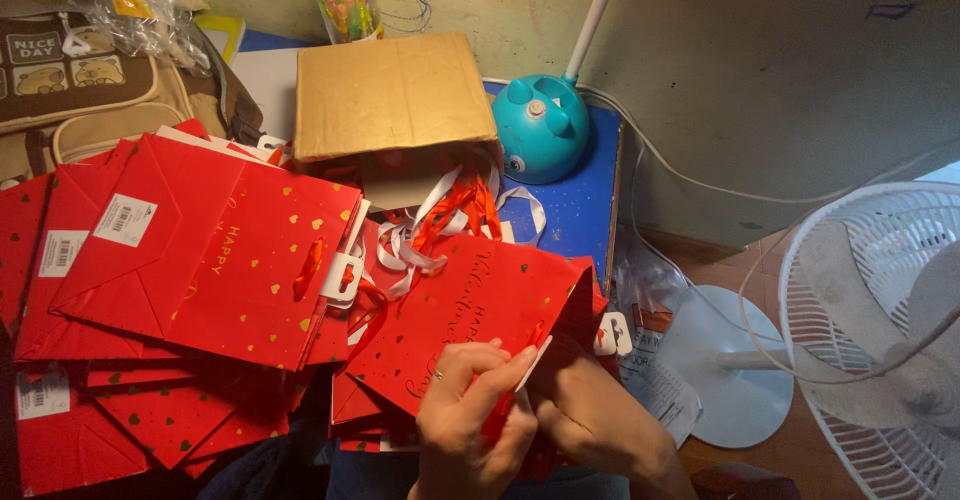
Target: The person ties red ribbons on small red gift bags, threading the ribbon through the handle and tying a knot. They handle multiple bags one at a time, stacking the finished bags on the table.
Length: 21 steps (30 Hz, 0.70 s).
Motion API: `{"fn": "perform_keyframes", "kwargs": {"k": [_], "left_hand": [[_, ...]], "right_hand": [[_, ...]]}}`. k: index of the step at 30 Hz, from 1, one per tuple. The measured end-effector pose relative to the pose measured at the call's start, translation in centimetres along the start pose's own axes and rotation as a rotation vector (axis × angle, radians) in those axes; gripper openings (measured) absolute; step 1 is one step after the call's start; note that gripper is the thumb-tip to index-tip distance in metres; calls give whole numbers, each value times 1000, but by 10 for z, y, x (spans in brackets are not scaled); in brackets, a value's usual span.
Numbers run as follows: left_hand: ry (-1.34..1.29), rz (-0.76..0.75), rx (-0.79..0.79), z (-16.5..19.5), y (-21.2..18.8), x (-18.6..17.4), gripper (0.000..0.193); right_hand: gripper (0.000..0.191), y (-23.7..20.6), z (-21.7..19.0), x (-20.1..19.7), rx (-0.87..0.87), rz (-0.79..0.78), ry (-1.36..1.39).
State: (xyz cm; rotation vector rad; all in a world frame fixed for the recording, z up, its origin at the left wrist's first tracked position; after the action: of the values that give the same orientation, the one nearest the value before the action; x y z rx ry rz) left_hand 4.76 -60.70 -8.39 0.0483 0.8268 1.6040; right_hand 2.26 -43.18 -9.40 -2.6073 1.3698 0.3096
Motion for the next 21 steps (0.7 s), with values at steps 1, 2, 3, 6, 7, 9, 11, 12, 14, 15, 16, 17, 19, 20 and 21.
{"fn": "perform_keyframes", "kwargs": {"k": [1,2,3,6,7,9,11,12,14,15,16,17,19,20,21], "left_hand": [[-17,-4,3,1,0,-2,42],[-34,2,-8,2,0,-4,43],[-50,6,-19,2,-1,-7,44],[-84,-4,-59,3,-3,-13,44],[-93,-11,-72,2,-4,-14,43],[-187,-33,-140,1,-5,-15,40],[-226,-51,-196,0,-5,-16,40],[-219,-61,-219,-1,-6,-16,40],[-196,-67,-235,-1,-7,-18,40],[-182,-63,-229,-2,-7,-19,39],[-167,-60,-221,-2,-7,-20,39],[-182,-55,-217,-2,-7,-20,40],[-210,-44,-212,-1,-6,-22,42],[-198,-42,-215,0,-6,-22,40],[-185,-38,-218,1,-6,-22,39]], "right_hand": [[30,-1,-3,0,-76,-16,32],[32,-2,-5,-2,-154,-32,63],[34,-3,-7,-2,-230,-48,95],[21,-3,-3,-3,1,-96,-32],[21,-3,-2,-2,77,-91,-50],[21,-8,-2,-2,233,-81,-88],[26,-14,-8,0,175,37,-300],[30,-16,-12,1,146,98,-405],[20,-25,-23,-2,108,93,-405],[17,-28,-29,-4,90,88,-406],[18,-29,-34,-5,19,132,-381],[20,-32,-39,-8,-53,177,-356],[22,-40,-46,-10,-156,261,-338],[25,-44,-48,-11,-187,301,-344],[30,-47,-47,-12,-218,341,-350]]}}
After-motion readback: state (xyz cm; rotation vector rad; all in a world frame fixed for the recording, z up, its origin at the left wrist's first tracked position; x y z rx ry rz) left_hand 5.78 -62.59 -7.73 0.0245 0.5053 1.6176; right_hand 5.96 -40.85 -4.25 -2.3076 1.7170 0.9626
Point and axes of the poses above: each hand's wrist, its own y-axis towards the middle knuckle, its own x-axis out of the palm, z = x × y, the point moved 1 cm from there along y, towards the middle knuckle, and after that the axes turned 11 degrees about y, right-handed, at the moved point
